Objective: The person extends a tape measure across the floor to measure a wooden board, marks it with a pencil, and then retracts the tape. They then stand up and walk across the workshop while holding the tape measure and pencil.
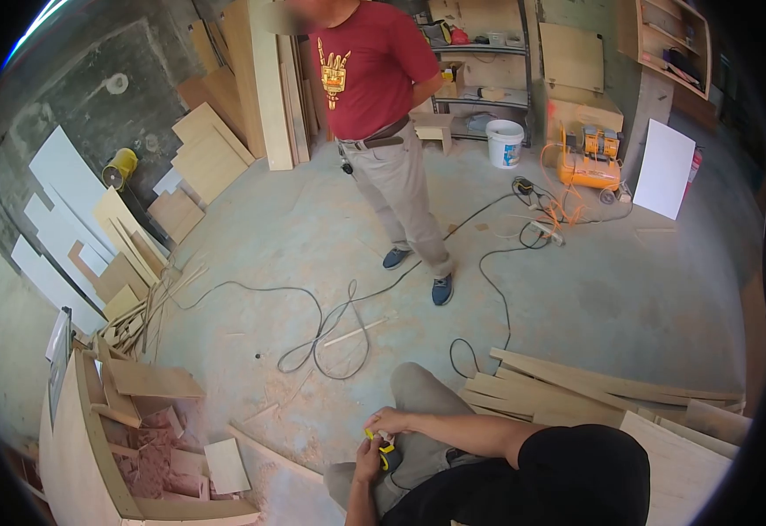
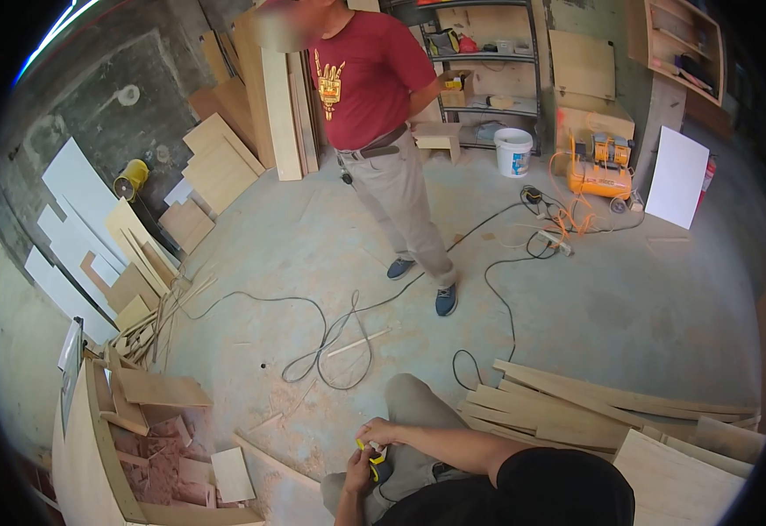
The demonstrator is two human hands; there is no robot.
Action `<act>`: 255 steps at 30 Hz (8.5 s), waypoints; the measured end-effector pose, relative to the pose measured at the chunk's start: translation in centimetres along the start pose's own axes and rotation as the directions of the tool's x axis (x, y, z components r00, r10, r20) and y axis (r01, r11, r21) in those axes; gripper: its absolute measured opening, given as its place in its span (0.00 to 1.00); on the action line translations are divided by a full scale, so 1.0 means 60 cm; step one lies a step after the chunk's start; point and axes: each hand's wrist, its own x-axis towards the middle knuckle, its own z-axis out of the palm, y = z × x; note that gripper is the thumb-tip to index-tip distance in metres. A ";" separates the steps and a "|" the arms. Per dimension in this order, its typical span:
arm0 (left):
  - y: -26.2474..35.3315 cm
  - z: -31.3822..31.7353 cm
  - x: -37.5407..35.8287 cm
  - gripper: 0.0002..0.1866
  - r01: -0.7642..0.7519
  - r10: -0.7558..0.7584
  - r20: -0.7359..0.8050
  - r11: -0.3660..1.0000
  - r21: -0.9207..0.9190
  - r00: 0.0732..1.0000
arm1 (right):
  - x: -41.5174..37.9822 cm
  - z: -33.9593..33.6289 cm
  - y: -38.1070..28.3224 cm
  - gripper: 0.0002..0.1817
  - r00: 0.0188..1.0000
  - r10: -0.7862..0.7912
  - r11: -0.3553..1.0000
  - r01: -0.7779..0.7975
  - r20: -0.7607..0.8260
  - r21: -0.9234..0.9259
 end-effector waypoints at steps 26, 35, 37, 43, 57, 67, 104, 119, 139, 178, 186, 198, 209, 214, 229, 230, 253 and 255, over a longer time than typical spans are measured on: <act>0.049 -0.006 0.002 0.19 0.112 -0.120 0.033 0.977 0.179 0.992 | -0.003 0.010 -0.016 0.15 0.998 -0.054 0.995 0.056 0.026 -0.083; 0.013 -0.010 0.003 0.21 0.062 -0.010 -0.177 0.955 0.290 0.984 | 0.014 0.020 0.015 0.14 0.912 -0.393 0.740 0.237 -0.119 -0.629; 0.020 -0.012 -0.008 0.21 0.115 -0.059 -0.189 0.948 0.296 0.980 | 0.030 0.010 0.022 0.14 0.945 -0.314 0.799 0.210 -0.092 -0.564; 0.008 -0.006 -0.020 0.22 0.007 0.039 -0.202 0.974 0.226 0.979 | 0.025 0.020 0.032 0.18 0.957 -0.290 0.798 0.224 -0.031 -0.560; -0.013 -0.011 -0.013 0.21 0.071 -0.020 -0.229 0.973 0.218 0.973 | 0.033 0.045 0.020 0.18 0.969 -0.243 0.690 0.209 0.051 -0.693; 0.002 -0.009 -0.007 0.20 0.093 -0.043 -0.255 0.978 0.189 0.966 | 0.046 0.037 0.002 0.21 0.994 -0.109 0.796 0.067 -0.034 -0.601; 0.262 0.028 -0.176 0.22 0.540 -0.523 -0.357 0.839 -0.057 0.774 | -0.064 0.120 -0.113 0.18 0.763 0.644 0.733 -0.637 0.058 0.241; 0.378 -0.262 -0.303 0.17 0.571 -0.252 -0.515 0.440 0.693 0.820 | -0.033 -0.200 -0.207 0.11 0.875 0.053 0.772 -0.341 -0.481 -0.536; 0.343 -0.160 -0.208 0.14 0.633 -0.432 -0.478 0.642 0.433 0.765 | -0.183 -0.282 -0.197 0.08 0.895 0.358 0.699 -0.445 -0.265 -0.560; 0.409 -0.711 -0.024 0.15 0.657 -0.621 -0.221 0.731 0.186 0.752 | 0.668 0.151 -0.675 0.19 0.989 -0.028 0.392 -0.123 -0.146 -0.912; 0.533 -0.762 0.135 0.15 0.650 -0.588 -0.349 0.754 0.091 0.730 | 0.915 0.106 -0.729 0.27 0.939 0.339 0.123 0.011 0.053 -0.992; 0.626 -0.852 0.342 0.15 0.722 -0.632 -0.396 0.680 0.128 0.666 | 1.122 -0.140 -0.974 0.20 0.979 0.061 0.396 -0.201 -0.193 -0.896; 0.736 -0.989 0.496 0.17 0.484 -0.390 -0.308 0.805 0.343 0.868 | 1.132 -0.235 -0.891 0.17 0.927 0.282 0.345 -0.338 -0.247 -0.875; 0.728 -1.145 0.621 0.20 0.428 -0.347 -0.261 0.806 0.409 0.901 | 1.199 -0.234 -0.771 0.17 0.966 0.170 0.226 0.155 0.196 -0.962; 1.032 -1.567 0.964 0.39 0.675 -0.459 -0.518 0.629 0.384 0.722 | 1.580 0.025 -1.208 0.25 0.925 0.126 0.484 -0.373 -0.359 -0.792; 1.034 -1.579 0.981 0.40 0.653 -0.426 -0.521 0.641 0.403 0.740 | 1.609 0.039 -1.224 0.24 0.932 0.098 0.521 -0.346 -0.348 -0.780; 1.067 -1.400 1.159 0.40 0.632 -0.475 -0.659 0.775 -0.001 0.583 | 1.808 -0.314 -1.391 0.24 0.938 0.237 0.181 -0.299 -0.253 -0.937; 1.064 -1.392 1.165 0.40 0.667 -0.452 -0.649 0.736 0.118 0.612 | 1.860 -0.418 -1.357 0.23 0.920 0.121 0.168 -0.388 -0.372 -0.906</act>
